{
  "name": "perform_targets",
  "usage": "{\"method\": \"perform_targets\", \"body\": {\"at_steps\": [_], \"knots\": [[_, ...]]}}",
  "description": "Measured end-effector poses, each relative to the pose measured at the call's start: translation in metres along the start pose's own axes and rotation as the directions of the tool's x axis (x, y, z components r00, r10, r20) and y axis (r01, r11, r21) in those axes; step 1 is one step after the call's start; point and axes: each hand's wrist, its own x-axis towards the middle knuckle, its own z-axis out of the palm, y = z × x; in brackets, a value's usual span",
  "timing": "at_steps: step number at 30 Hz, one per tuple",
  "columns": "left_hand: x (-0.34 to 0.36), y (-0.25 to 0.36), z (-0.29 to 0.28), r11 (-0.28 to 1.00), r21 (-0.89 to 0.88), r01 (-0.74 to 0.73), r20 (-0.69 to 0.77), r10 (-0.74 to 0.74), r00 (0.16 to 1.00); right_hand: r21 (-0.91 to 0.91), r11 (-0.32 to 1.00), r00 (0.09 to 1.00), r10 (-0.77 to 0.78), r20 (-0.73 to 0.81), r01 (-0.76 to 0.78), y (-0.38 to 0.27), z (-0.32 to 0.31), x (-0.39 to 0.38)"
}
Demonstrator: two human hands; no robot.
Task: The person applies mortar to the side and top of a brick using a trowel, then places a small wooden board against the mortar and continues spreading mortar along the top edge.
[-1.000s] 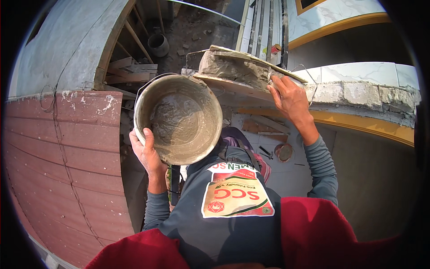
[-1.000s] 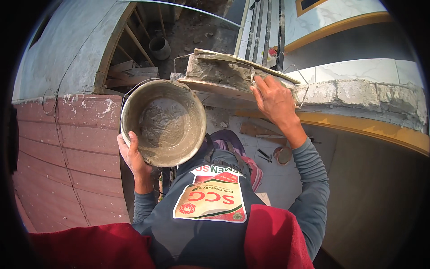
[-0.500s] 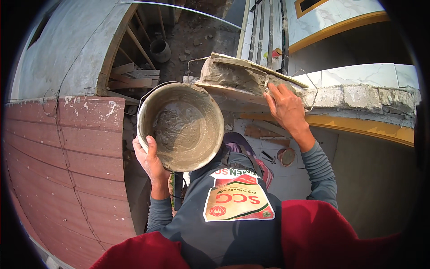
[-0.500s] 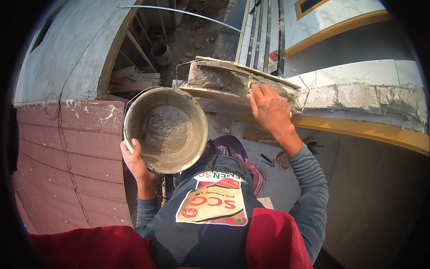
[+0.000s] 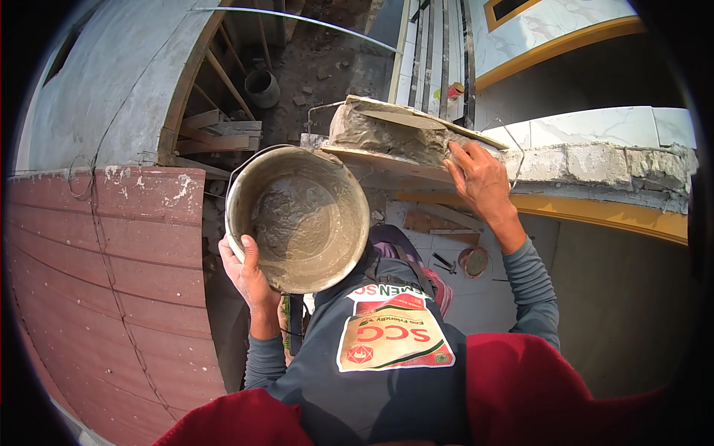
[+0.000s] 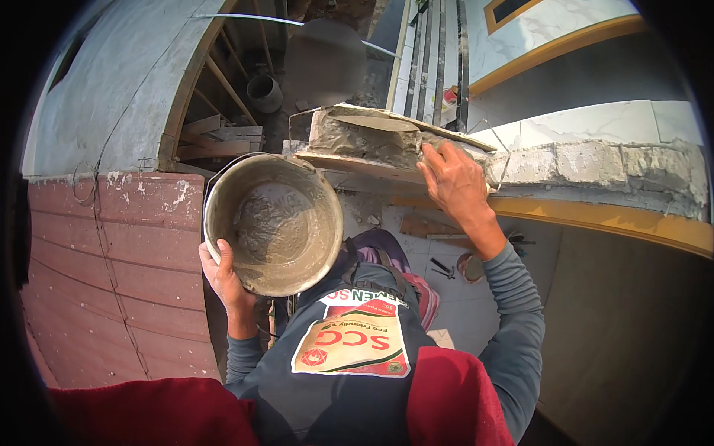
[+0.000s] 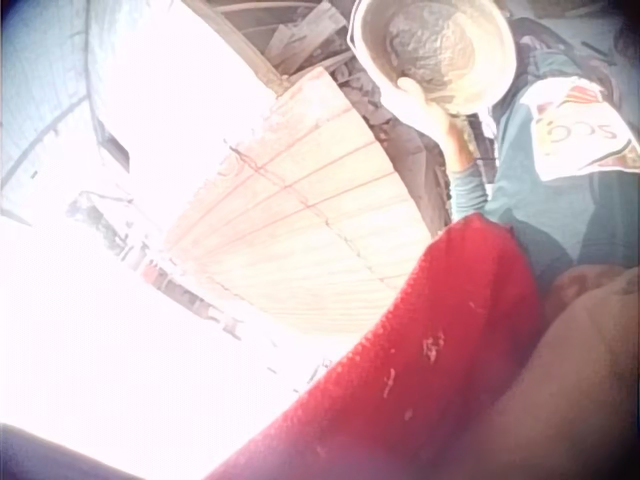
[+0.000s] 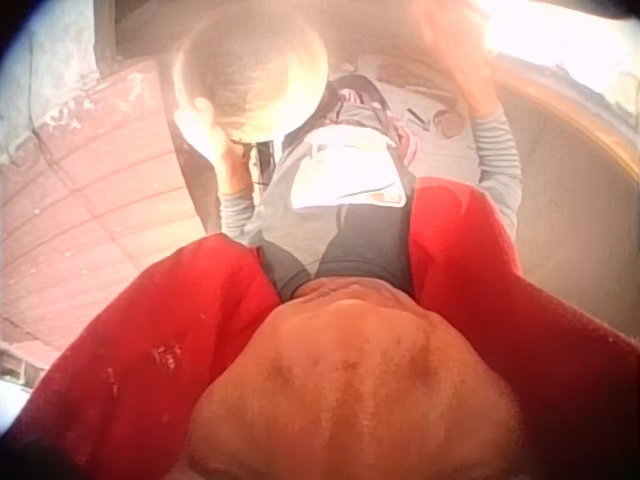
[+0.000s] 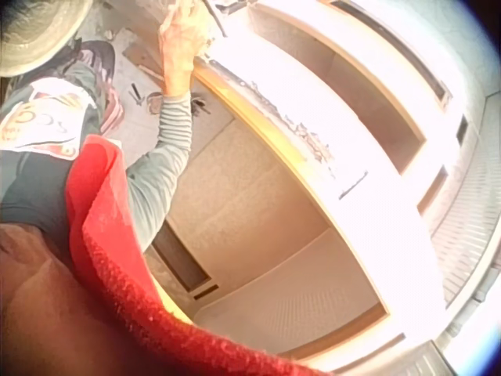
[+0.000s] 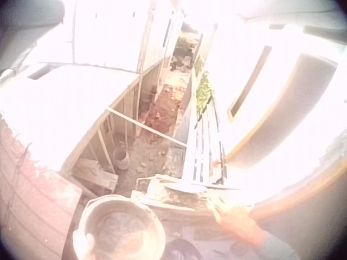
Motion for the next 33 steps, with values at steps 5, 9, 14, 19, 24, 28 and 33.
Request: {"method": "perform_targets", "body": {"at_steps": [5, 9, 14, 19, 24, 28, 33], "knots": [[-0.001, 0.0, -0.001, 1.0, -0.003, 0.012, 0.001, -0.012, 1.0, -0.02, 0.998, 0.997, 0.055, 0.051, -0.054, 0.026, -0.019, -0.027], [0.001, -0.003, -0.002, 1.0, -0.015, 0.012, -0.002, -0.012, 1.0, 0.039, 0.985, 0.984, 0.167, 0.056, -0.169, 0.028, -0.042, -0.039], [0.004, -0.007, -0.006, 0.999, -0.036, 0.021, 0.045, -0.019, 0.999, 0.214, 0.942, 0.958, 0.222, 0.179, -0.258, -0.001, -0.043, -0.025], [0.004, 0.002, -0.003, 0.999, -0.033, 0.035, 0.042, -0.033, 0.999, 0.074, 0.99, 0.986, 0.11, 0.124, -0.12, 0.005, -0.042, 0.006], [0.001, -0.003, -0.004, 0.998, -0.06, 0.035, 0.031, -0.033, 0.999, -0.033, 0.998, 0.994, 0.063, 0.087, -0.06, 0.047, -0.028, -0.017], [0.0, -0.008, -0.009, 0.995, -0.088, 0.054, 0.029, -0.052, 0.998, -0.03, 0.994, 0.991, 0.108, 0.078, -0.106, 0.055, -0.041, -0.046], [0.002, -0.003, -0.008, 0.996, -0.071, 0.062, 0.037, -0.059, 0.998, -0.024, 0.971, 0.965, 0.238, 0.113, -0.237, 0.044, -0.062, -0.062]]}}
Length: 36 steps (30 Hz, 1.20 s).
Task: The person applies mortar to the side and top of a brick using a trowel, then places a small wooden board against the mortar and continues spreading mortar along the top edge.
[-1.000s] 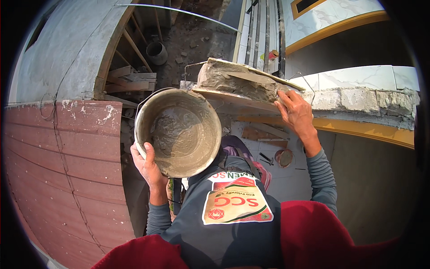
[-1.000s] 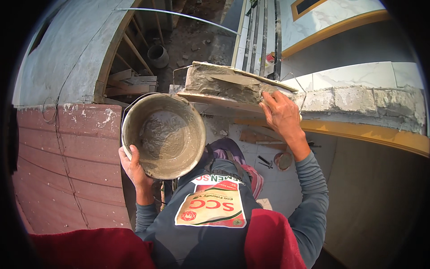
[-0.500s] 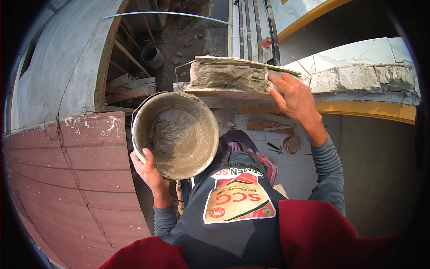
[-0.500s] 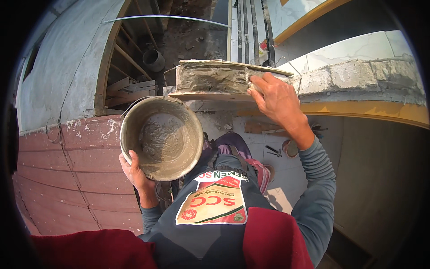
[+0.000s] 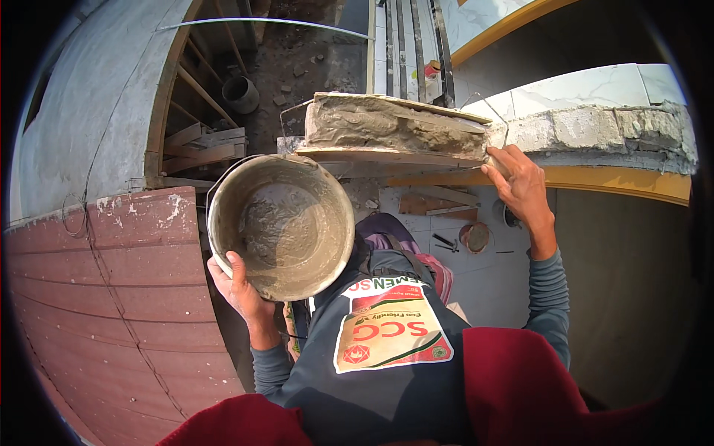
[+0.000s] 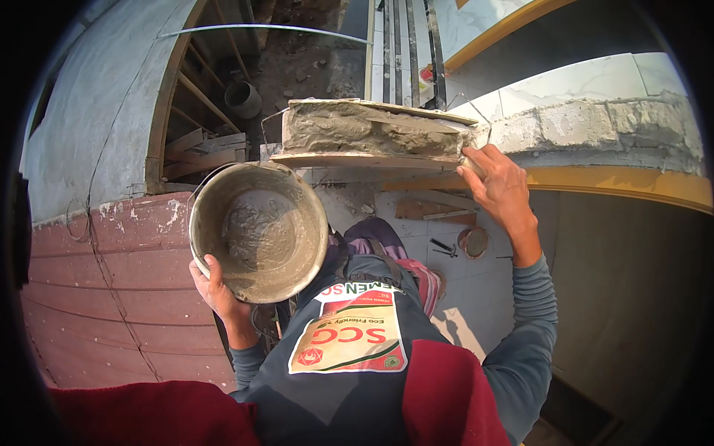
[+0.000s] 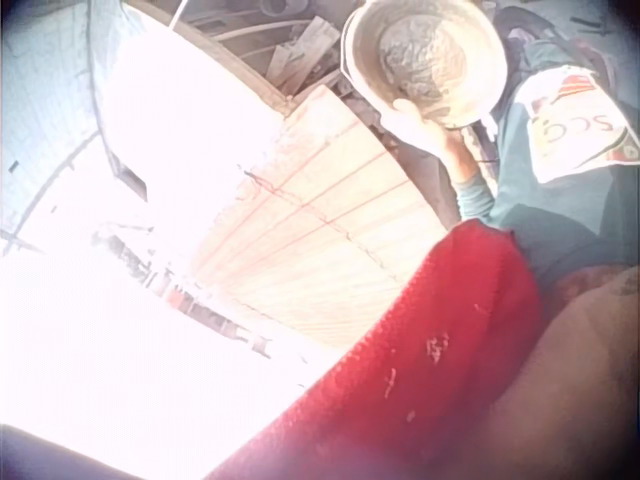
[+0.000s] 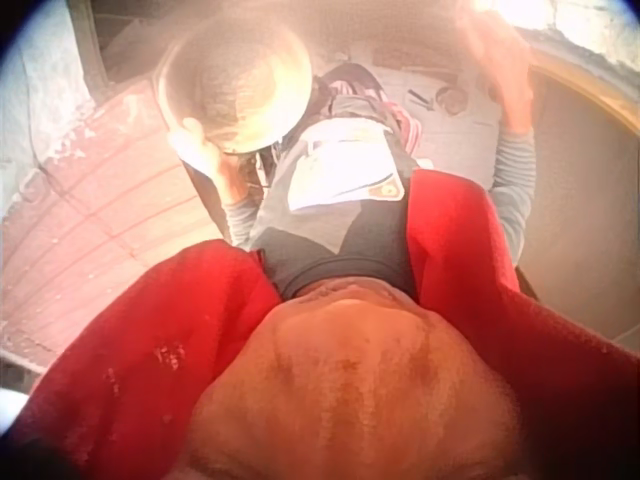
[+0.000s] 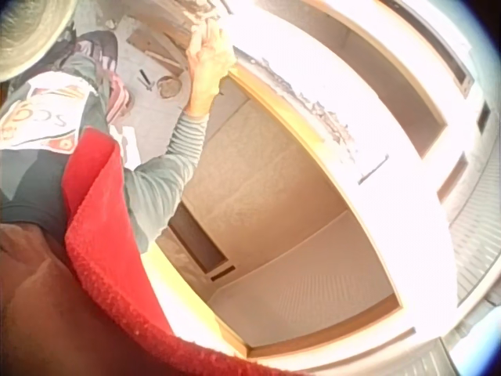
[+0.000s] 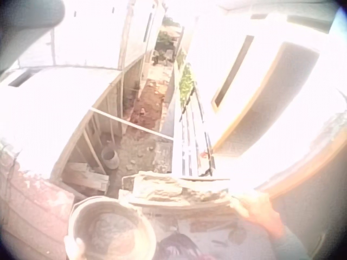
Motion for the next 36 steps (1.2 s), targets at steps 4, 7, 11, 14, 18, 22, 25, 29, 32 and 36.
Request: {"method": "perform_targets", "body": {"at_steps": [4, 7, 11, 14, 18, 22, 25, 29, 32, 36], "knots": [[0.0, 0.005, 0.006, 1.0, 0.017, -0.008, -0.004, 0.008, 1.0, 0.459, 0.86, 0.962, 0.119, 0.245, -0.223, -0.032, 0.0, 0.013], [-0.001, 0.008, 0.011, 1.0, 0.004, 0.002, -0.01, -0.002, 1.0, 0.639, 0.43, 0.732, 0.081, 0.676, -0.638, -0.051, 0.007, 0.028], [-0.001, 0.006, 0.011, 1.0, 0.028, -0.011, -0.024, 0.012, 1.0, 0.448, -0.311, 0.542, -0.379, 0.75, -0.838, -0.056, 0.038, 0.042], [-0.001, 0.006, 0.01, 0.999, 0.043, -0.004, -0.023, 0.005, 1.0, 0.175, -0.555, 0.516, -0.548, 0.659, -0.813, -0.066, 0.069, 0.033], [-0.002, 0.006, 0.011, 1.0, 0.026, 0.005, -0.021, -0.004, 1.0, -0.11, -0.735, 0.593, -0.617, 0.517, -0.669, -0.085, 0.088, 0.016], [-0.001, 0.008, 0.011, 0.999, 0.037, -0.023, -0.004, 0.023, 1.0, -0.134, -0.807, 0.678, -0.562, 0.473, -0.575, -0.085, 0.091, -0.002], [-0.002, 0.01, 0.015, 1.0, 0.012, -0.021, 0.006, 0.021, 1.0, -0.176, -0.856, 0.725, -0.507, 0.466, -0.486, -0.073, 0.088, -0.017], [-0.003, 0.015, 0.019, 1.0, 0.018, -0.01, 0.008, 0.01, 1.0, -0.139, -0.898, 0.762, -0.43, 0.484, -0.418, -0.051, 0.085, -0.037], [-0.001, 0.012, 0.016, 1.0, 0.025, -0.014, 0.014, 0.014, 1.0, -0.107, -0.917, 0.785, -0.385, 0.486, -0.384, -0.035, 0.081, -0.048], [0.0, 0.013, 0.016, 1.0, 0.023, 0.0, 0.03, 0.0, 1.0, -0.024, -0.936, 0.805, -0.314, 0.504, -0.351, -0.013, 0.074, -0.059]]}}
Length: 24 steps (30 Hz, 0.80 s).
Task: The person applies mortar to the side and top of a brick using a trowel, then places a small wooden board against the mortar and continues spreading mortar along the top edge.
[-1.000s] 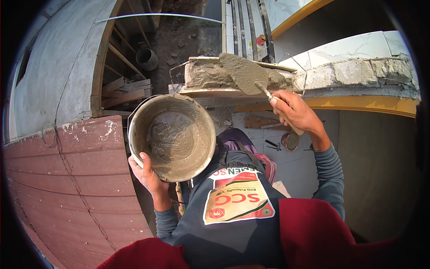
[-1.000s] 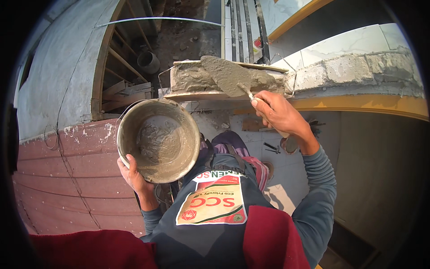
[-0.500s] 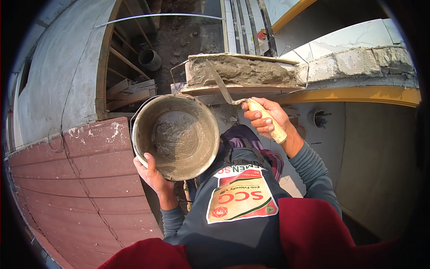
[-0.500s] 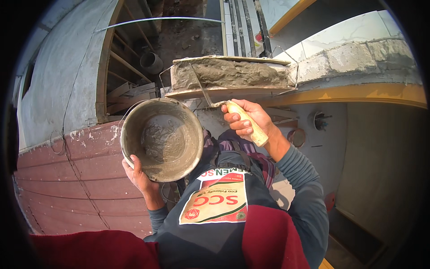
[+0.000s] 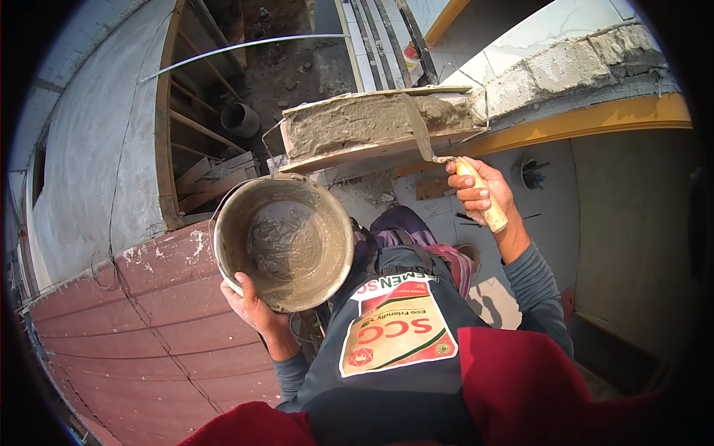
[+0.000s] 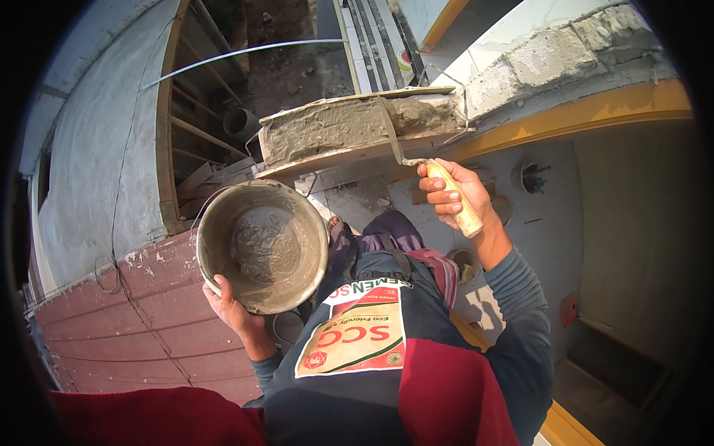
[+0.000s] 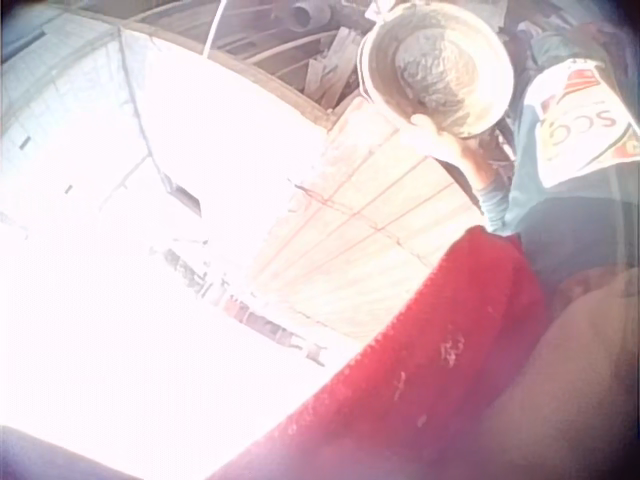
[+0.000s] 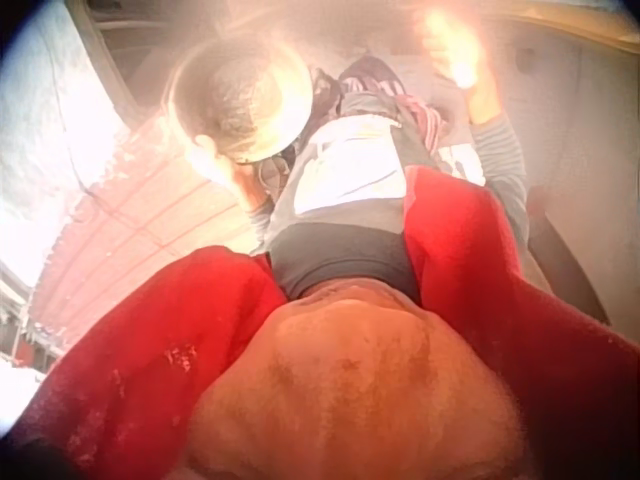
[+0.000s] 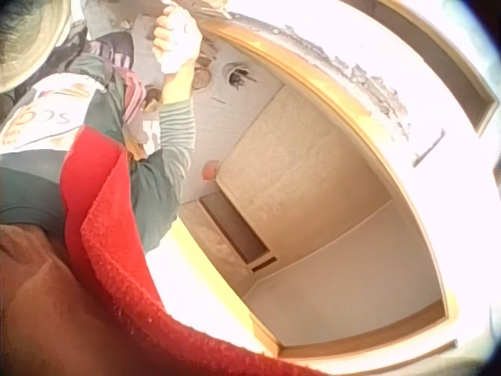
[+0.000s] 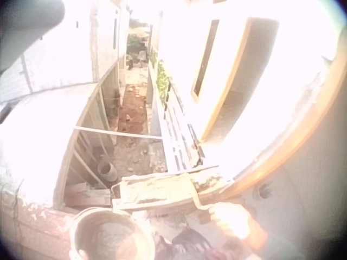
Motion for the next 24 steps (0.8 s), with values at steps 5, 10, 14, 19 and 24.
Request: {"method": "perform_targets", "body": {"at_steps": [5, 10, 14, 19, 24], "knots": [[0.0, 0.002, 0.003, 1.0, 0.011, -0.007, -0.01, 0.007, 1.0, -0.01, 0.998, 0.998, -0.063, -0.006, 0.063, -0.001, 0.006, -0.011], [0.0, -0.003, 0.0, 1.0, -0.031, -0.003, 0.007, 0.004, 1.0, -0.045, 0.999, 0.999, 0.018, -0.04, -0.019, 0.005, 0.007, 0.005], [0.002, -0.006, -0.007, 1.0, 0.011, -0.007, -0.002, 0.007, 1.0, -0.047, 0.996, 0.996, -0.082, -0.044, 0.08, -0.014, -0.005, -0.017], [-0.006, 0.002, 0.003, 1.0, -0.002, -0.003, -0.027, 0.003, 1.0, -0.083, 0.977, 0.975, -0.204, -0.086, 0.197, -0.022, -0.005, -0.035], [-0.003, 0.001, 0.004, 1.0, -0.025, 0.001, -0.008, -0.001, 1.0, -0.106, 0.988, 0.992, -0.118, -0.037, 0.114, -0.012, -0.001, -0.021]]}}
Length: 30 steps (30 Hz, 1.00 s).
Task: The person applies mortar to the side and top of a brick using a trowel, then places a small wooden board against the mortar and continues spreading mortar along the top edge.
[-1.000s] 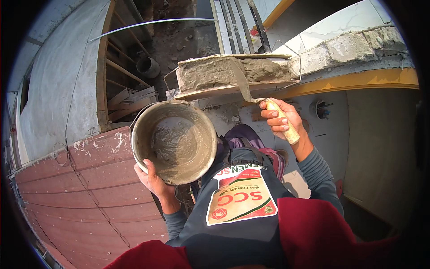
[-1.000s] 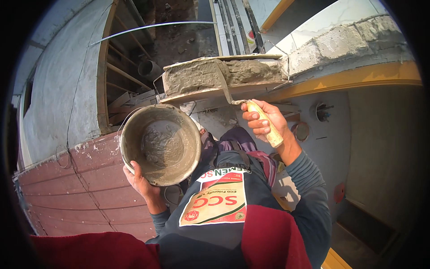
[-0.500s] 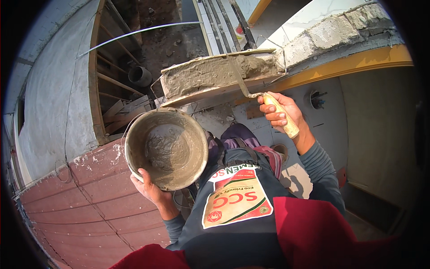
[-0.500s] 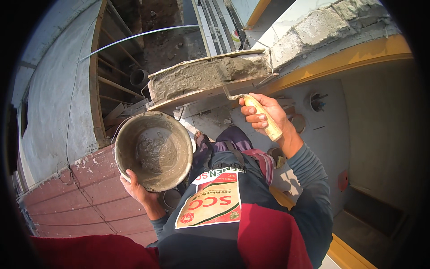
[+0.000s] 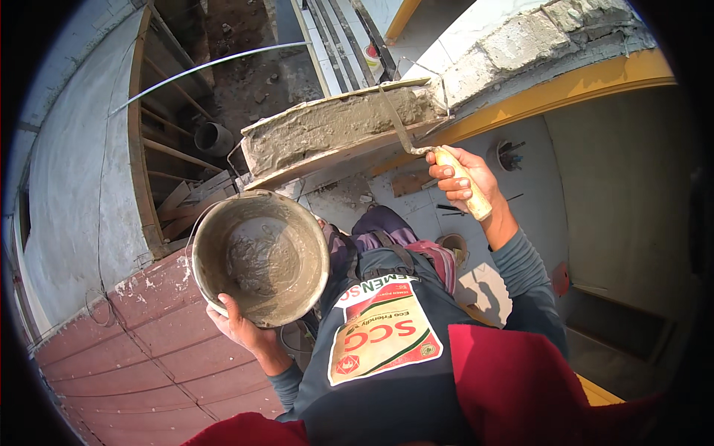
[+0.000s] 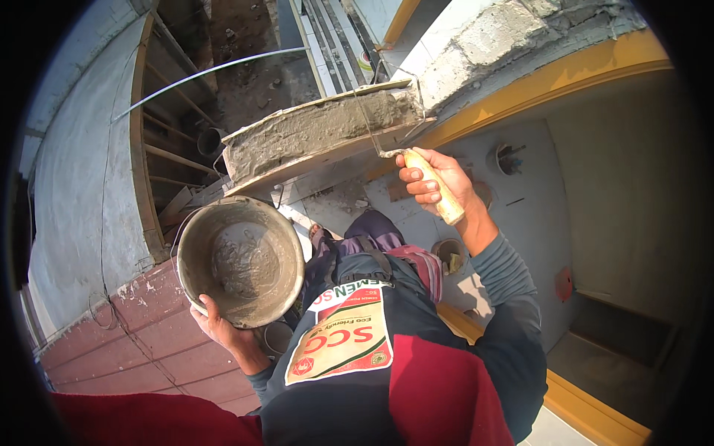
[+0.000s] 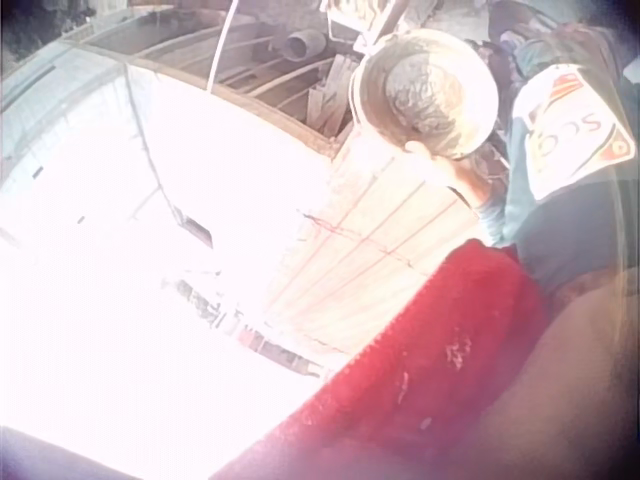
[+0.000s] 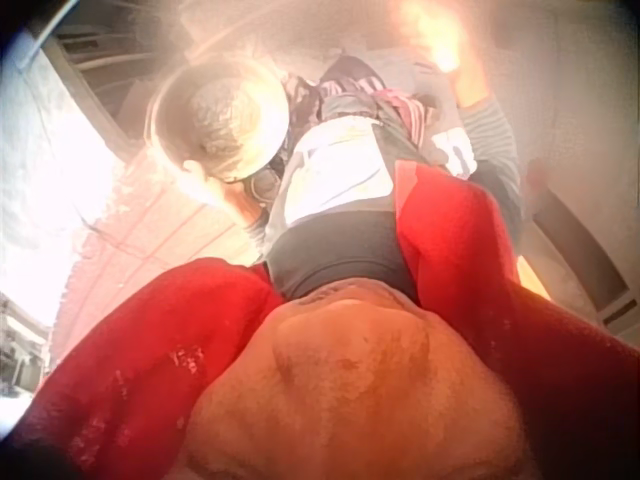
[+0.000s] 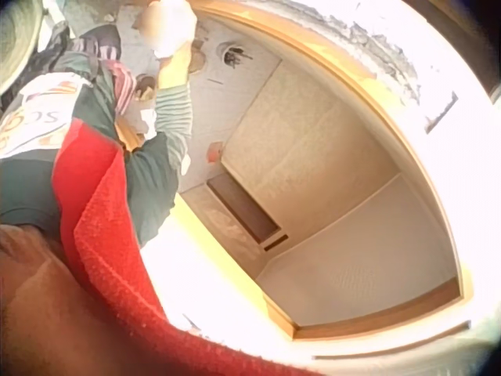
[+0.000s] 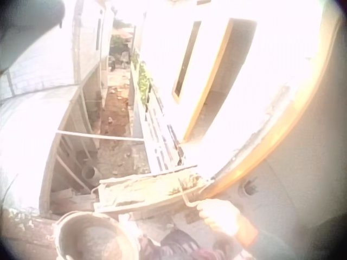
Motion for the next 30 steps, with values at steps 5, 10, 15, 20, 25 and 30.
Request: {"method": "perform_targets", "body": {"at_steps": [5, 10, 15, 20, 25, 30], "knots": [[0.006, -0.009, -0.008, 0.999, 0.017, -0.033, 0.013, 0.033, 0.999, 0.01, 1.0, 0.999, -0.006, -0.034, 0.006, -0.008, -0.013, -0.005], [0.001, -0.005, 0.0, 0.997, -0.076, -0.004, 0.029, 0.006, 1.0, -0.039, 0.99, 0.983, -0.141, -0.116, 0.138, -0.025, -0.015, -0.024], [0.002, -0.003, -0.002, 0.999, -0.026, -0.024, 0.01, 0.024, 1.0, -0.481, 0.877, 0.976, -0.115, -0.186, 0.012, -0.005, 0.027, -0.028], [-0.001, -0.004, 0.0, 0.998, -0.051, -0.025, 0.04, 0.027, 0.999, -0.968, 0.195, 0.983, -0.056, -0.173, -0.16, 0.042, 0.08, -0.001], [0.002, -0.011, -0.006, 0.995, -0.08, -0.052, 0.063, 0.057, 0.996, -0.483, -0.819, 0.921, 0.131, 0.367, 0.309, 0.106, 0.088, 0.067], [0.002, -0.026, -0.004, 0.988, -0.014, -0.153, 0.015, 0.153, 0.988, 0.009, -0.969, 0.878, 0.228, 0.42, 0.247, 0.165, 0.092, 0.14]]}}
